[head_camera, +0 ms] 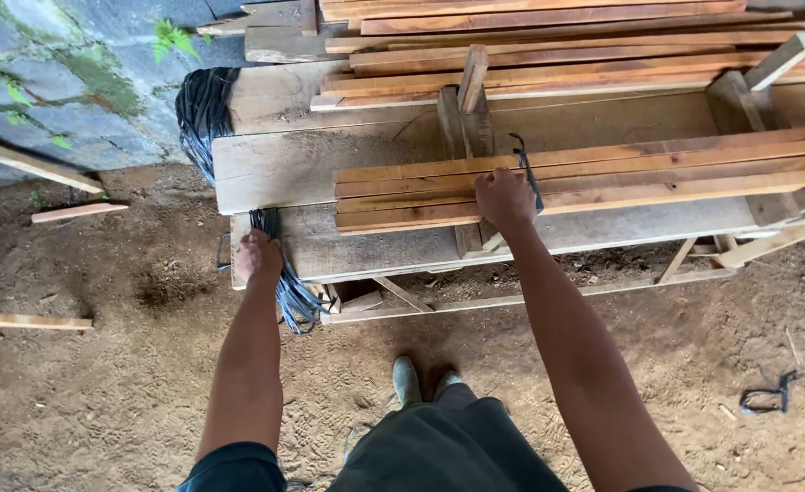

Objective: Organising and bundling wooden planks together using flexible ties.

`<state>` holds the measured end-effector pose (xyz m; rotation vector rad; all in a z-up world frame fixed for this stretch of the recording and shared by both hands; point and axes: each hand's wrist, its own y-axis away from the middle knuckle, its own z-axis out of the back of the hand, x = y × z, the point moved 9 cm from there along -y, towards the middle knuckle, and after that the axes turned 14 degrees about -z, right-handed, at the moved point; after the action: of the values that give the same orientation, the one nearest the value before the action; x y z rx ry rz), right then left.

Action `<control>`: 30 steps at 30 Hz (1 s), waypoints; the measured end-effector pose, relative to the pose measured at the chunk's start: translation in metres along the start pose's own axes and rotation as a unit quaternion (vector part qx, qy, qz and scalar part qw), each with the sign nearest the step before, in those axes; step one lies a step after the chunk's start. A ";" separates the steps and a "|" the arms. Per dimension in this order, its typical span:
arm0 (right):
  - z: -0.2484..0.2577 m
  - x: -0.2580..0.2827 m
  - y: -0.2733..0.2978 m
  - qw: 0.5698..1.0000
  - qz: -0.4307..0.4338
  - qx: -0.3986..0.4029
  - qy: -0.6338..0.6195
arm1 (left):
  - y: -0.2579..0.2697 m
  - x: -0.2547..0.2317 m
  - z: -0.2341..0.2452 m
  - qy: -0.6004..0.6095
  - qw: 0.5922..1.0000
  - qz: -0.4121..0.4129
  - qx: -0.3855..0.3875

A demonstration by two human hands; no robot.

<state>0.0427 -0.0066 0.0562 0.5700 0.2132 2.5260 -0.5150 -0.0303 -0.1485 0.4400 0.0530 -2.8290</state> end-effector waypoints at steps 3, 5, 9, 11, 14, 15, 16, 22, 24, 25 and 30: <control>0.006 0.004 0.007 1.000 -0.004 0.003 -0.008 | 0.009 -0.023 0.026 -0.003 1.000 -0.015 0.002; 0.006 0.002 0.006 1.000 -0.005 0.001 -0.014 | 0.005 -0.026 0.031 0.017 1.000 -0.017 -0.012; 0.001 0.002 0.004 1.000 0.000 -0.002 -0.028 | -0.007 -0.026 0.040 0.002 0.999 -0.019 -0.028; 0.003 0.004 0.003 0.999 0.008 -0.003 -0.033 | -0.007 -0.027 0.038 -0.013 0.999 -0.029 -0.008; -0.002 0.001 -0.004 0.998 0.027 -0.006 -0.055 | -0.010 -0.009 0.022 0.034 0.999 -0.026 0.008; -0.003 -0.001 -0.007 0.997 0.036 -0.007 -0.070 | -0.011 0.000 0.014 0.099 0.995 -0.014 0.006; 0.001 0.002 -0.002 0.997 0.037 -0.009 -0.073 | -0.013 0.003 0.016 0.099 0.995 -0.016 0.003; 0.014 0.010 0.004 0.990 0.075 0.011 -0.121 | -0.030 -0.026 0.033 0.387 0.922 0.015 0.001; 0.015 0.014 0.004 0.986 0.099 0.007 -0.131 | -0.030 -0.042 0.057 0.450 0.892 0.022 -0.031; 0.009 0.011 0.000 0.986 0.100 0.006 -0.132 | -0.007 -0.067 0.095 0.450 0.892 0.021 -0.032; -0.024 -0.004 -0.029 0.994 0.047 0.050 -0.088 | 0.053 -0.204 0.245 0.590 0.791 -0.141 -0.077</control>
<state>0.0494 0.0150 0.0258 0.8569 0.2529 2.5466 -0.3852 -0.0464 0.1473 2.1903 0.6164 -2.2461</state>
